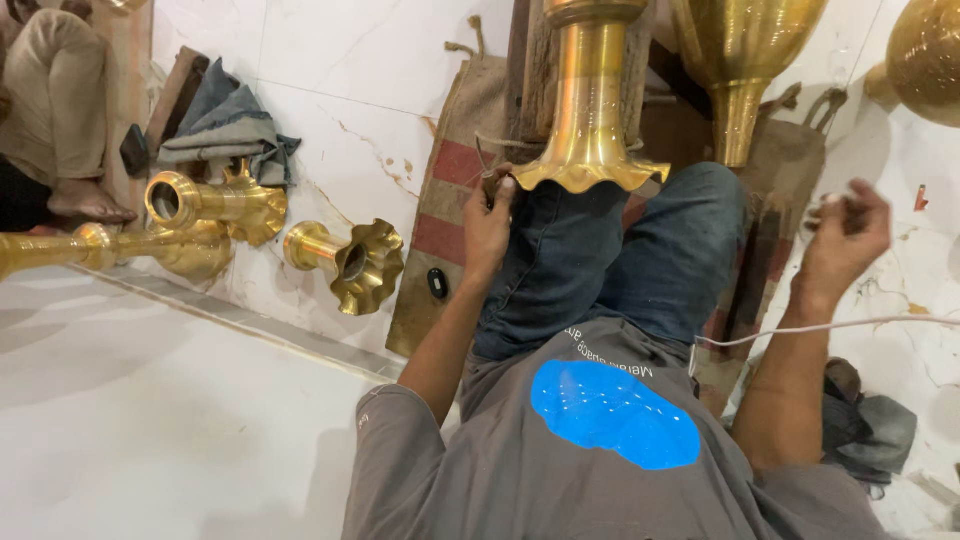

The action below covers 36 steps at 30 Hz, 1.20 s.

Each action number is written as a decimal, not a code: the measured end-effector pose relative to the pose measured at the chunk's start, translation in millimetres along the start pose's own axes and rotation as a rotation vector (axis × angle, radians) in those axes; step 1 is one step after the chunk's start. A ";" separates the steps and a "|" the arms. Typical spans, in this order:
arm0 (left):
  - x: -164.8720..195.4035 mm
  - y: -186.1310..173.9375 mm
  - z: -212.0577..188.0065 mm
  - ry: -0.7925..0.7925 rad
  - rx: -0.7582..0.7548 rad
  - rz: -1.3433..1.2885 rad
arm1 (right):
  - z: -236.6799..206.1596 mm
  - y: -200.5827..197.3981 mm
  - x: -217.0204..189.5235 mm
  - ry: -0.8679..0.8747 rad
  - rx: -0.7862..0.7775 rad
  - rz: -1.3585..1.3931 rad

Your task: The person sits on the floor holding a flared brass lamp base on their lap and hammers a punch along its surface with a wooden mallet, working the metal by hand. Near the end they lift and reposition the brass piece and continue working it.

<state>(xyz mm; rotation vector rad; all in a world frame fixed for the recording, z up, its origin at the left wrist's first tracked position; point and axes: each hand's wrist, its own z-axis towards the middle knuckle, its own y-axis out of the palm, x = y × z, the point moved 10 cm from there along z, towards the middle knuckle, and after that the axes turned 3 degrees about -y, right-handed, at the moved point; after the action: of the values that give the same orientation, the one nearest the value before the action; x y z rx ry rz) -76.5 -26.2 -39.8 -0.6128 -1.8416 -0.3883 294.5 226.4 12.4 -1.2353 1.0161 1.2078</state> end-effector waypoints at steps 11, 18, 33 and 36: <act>13.5 4.5 7.4 0.164 -0.093 0.139 | -27.9 42.5 -1.5 -0.026 -0.333 -0.154; 45.3 4.2 4.3 0.418 -0.287 0.593 | -84.7 137.1 -31.4 -0.497 -0.585 -0.319; 85.3 -3.5 -5.7 0.908 -0.191 0.968 | -66.2 174.8 -48.8 -0.463 -0.479 -0.216; 83.0 -2.7 -0.3 0.935 -0.222 0.953 | -65.9 175.2 -67.3 -0.472 -0.521 -0.202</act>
<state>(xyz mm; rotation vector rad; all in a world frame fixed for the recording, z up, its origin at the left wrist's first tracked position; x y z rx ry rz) -99.8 -10.1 38.3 -1.1330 -0.5081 -0.1653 117.4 144.4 50.5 -1.3122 0.2263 1.5581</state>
